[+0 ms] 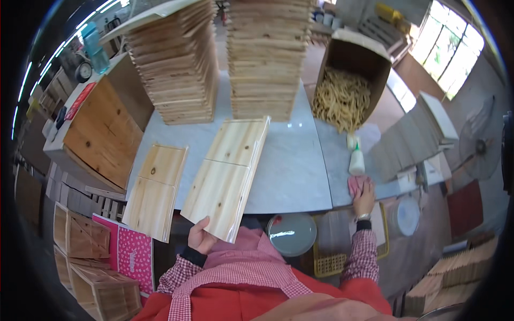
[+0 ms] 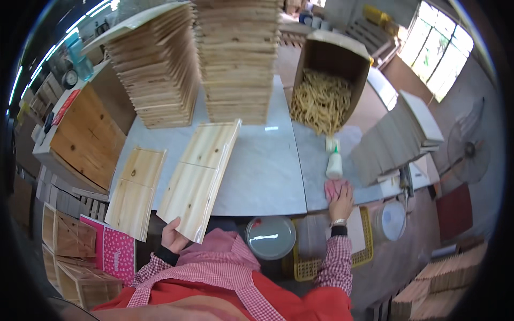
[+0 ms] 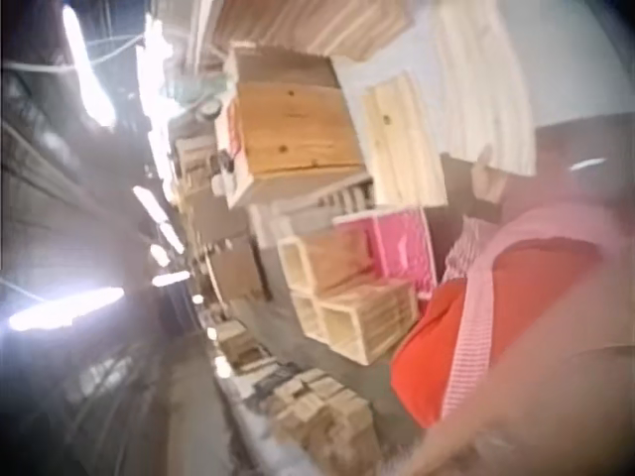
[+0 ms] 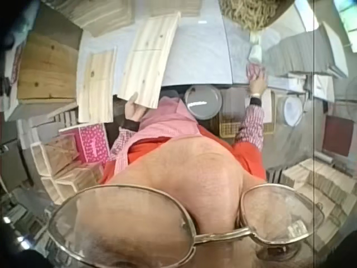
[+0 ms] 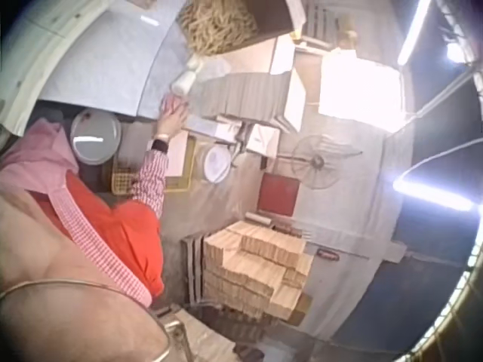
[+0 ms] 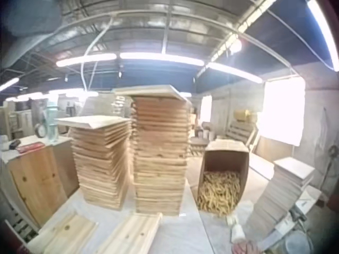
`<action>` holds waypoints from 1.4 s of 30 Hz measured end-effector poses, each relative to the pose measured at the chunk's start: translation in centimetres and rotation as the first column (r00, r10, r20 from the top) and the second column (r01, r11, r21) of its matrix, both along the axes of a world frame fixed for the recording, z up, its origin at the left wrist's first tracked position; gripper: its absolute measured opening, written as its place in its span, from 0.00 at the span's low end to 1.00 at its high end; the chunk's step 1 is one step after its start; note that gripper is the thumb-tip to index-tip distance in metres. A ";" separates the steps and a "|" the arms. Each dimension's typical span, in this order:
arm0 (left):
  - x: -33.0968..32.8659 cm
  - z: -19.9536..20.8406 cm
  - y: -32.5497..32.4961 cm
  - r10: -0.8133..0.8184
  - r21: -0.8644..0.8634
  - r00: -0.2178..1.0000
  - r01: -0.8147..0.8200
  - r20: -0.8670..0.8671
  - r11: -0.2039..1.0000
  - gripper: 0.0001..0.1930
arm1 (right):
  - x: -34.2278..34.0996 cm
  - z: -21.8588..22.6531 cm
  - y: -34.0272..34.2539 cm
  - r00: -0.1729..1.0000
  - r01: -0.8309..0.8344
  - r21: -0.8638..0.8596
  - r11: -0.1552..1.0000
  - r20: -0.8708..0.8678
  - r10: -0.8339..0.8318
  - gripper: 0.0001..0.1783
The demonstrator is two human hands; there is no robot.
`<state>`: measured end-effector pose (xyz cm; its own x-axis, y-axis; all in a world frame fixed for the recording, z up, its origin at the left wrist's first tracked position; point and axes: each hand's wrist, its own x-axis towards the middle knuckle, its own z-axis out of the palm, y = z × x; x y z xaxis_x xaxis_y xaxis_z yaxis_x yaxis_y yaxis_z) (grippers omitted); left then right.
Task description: Assembling, gluing, and stacking small wooden boxes in a workshop setting.
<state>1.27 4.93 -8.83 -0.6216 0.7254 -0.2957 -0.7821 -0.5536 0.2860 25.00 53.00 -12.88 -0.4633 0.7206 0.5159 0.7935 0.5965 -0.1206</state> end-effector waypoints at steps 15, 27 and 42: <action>0.8 1.6 -3.2 0.053 0.187 0.998 -0.047 -0.029 0.981 0.29 | -24.2 43.3 -17.1 0.446 -0.526 0.815 0.242 0.023 0.895 0.30; 2.3 4.5 -8.3 0.329 0.238 0.937 -0.295 -0.116 0.925 0.29 | -41.5 56.1 -15.2 0.856 -0.518 0.521 0.679 0.302 0.421 0.15; -1.8 7.8 -12.9 0.312 0.663 0.950 -0.217 -0.026 0.716 0.23 | -7.7 62.4 -12.0 0.555 -0.812 0.388 0.437 0.277 0.785 0.22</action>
